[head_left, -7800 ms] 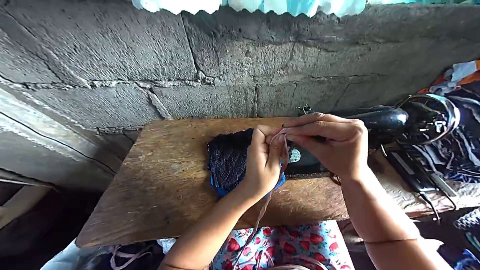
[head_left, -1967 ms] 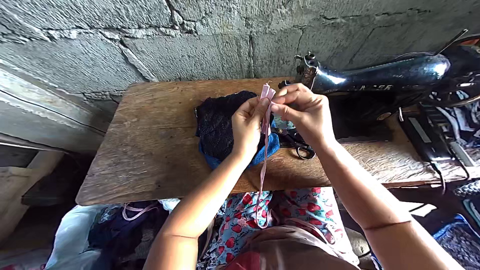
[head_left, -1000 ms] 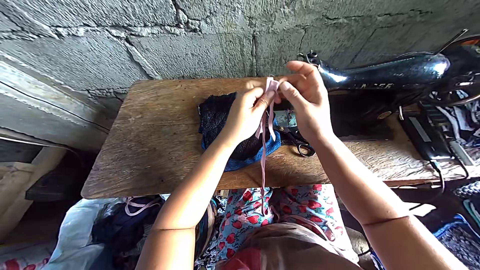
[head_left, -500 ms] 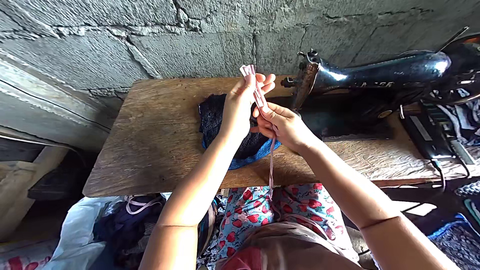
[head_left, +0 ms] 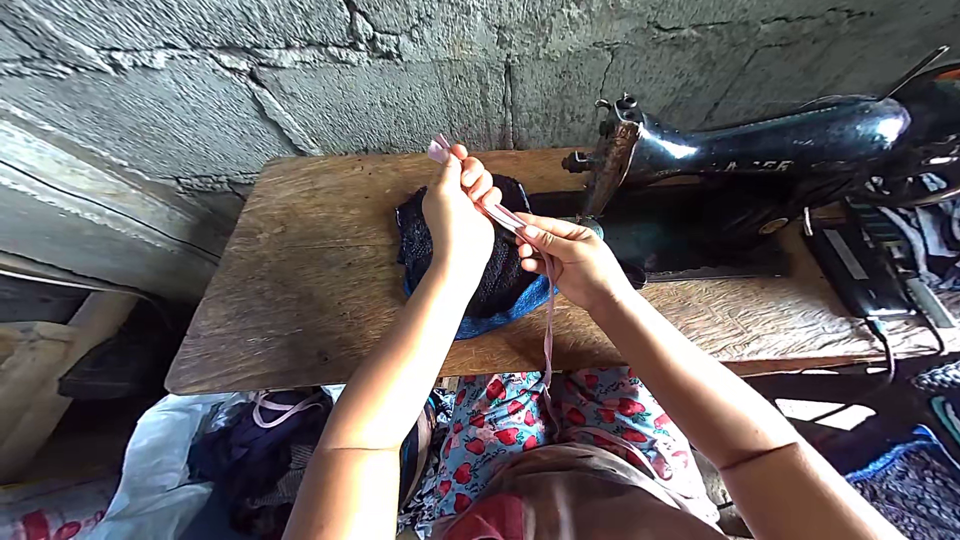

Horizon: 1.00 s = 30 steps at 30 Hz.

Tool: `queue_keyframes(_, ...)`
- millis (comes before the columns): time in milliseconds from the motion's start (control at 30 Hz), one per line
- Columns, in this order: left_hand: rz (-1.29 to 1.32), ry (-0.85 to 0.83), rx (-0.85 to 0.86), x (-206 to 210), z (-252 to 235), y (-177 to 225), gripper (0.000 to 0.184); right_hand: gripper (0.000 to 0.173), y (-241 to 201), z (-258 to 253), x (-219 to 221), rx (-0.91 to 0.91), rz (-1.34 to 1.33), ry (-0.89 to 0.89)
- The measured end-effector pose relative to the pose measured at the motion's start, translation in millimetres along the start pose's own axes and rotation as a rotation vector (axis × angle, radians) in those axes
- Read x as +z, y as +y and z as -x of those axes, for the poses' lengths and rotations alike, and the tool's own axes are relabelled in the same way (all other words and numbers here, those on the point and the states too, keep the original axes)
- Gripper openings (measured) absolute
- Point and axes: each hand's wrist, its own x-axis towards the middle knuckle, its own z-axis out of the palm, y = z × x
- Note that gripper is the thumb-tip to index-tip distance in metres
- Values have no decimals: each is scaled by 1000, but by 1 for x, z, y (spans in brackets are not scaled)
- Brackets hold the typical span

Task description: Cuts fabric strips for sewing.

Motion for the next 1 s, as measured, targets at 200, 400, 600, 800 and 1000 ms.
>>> queue_keyframes(200,174,70,111,-7,8,-5,41,14,7,-4,-4,-75,-51,141)
queue_keyframes(400,-405,46,272,-60,12,-9,40,11,-6,-9,-26,-235,583,4)
queue_keyframes(600,-1271,-884,380,-79,13,4,68,7,-21,-13,-29,-173,967,-111)
queue_keyframes(800,-1507,-1164,32,-55,11,4,33,6,-23,-8,-33,-195,1047,-76)
queue_keyframes(1000,-1918,-1279,-38,-37,-3,24,23,9,-27,14,-52,-336,1401,-72)
